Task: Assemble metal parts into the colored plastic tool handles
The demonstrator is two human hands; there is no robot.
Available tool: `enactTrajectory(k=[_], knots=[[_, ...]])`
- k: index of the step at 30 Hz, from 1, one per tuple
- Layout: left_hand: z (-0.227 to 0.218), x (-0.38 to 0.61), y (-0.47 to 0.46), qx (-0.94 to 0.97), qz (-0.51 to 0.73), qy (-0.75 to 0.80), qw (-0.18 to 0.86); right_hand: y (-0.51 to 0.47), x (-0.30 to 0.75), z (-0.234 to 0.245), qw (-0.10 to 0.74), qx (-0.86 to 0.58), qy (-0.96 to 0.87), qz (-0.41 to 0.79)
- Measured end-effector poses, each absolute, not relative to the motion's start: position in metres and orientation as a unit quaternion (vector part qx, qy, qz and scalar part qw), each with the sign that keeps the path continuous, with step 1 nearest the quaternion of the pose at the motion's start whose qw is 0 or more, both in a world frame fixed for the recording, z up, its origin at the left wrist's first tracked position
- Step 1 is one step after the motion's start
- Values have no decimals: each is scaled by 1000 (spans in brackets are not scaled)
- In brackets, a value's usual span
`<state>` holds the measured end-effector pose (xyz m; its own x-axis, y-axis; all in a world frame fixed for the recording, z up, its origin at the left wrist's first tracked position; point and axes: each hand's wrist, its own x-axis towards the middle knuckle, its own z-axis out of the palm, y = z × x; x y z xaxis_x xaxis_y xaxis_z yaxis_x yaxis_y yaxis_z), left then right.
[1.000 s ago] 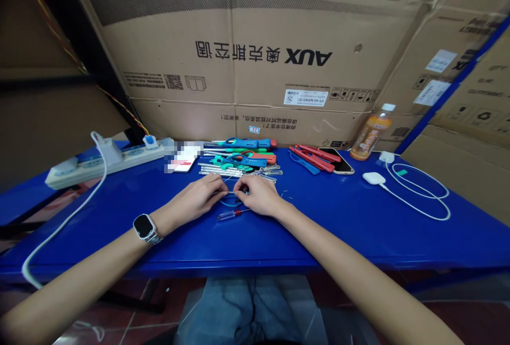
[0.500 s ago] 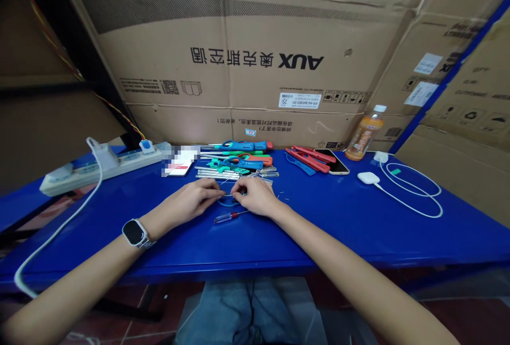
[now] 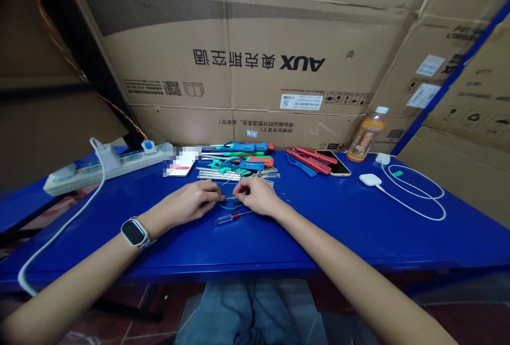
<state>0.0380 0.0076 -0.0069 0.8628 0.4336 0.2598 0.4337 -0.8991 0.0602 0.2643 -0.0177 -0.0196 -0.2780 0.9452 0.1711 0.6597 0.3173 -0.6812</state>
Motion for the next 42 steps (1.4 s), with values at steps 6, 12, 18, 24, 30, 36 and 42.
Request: enactTrajectory(k=[6,12,18,24,30,36,42], knots=[[-5,39,6,-969,-120,-213,30,-14,268,-21,296,-515,-758,269],[-6,37,6,-970,-123,-210,22,-8,267,-25,311,-519,-742,290],[-7,34,13,-948,-172,-244,-112,-13,270,-24,321,-538,-732,266],[-5,32,15,-934,-182,-265,-155,-15,276,-25,327,-533,-728,282],[-5,30,17,-924,-203,-250,-208,-15,277,-24,321,-527,-730,294],[-4,29,17,-934,-190,-231,-194,-16,278,-24,317,-521,-736,293],[-6,29,17,-936,-190,-228,-190,-16,277,-24,314,-516,-743,289]])
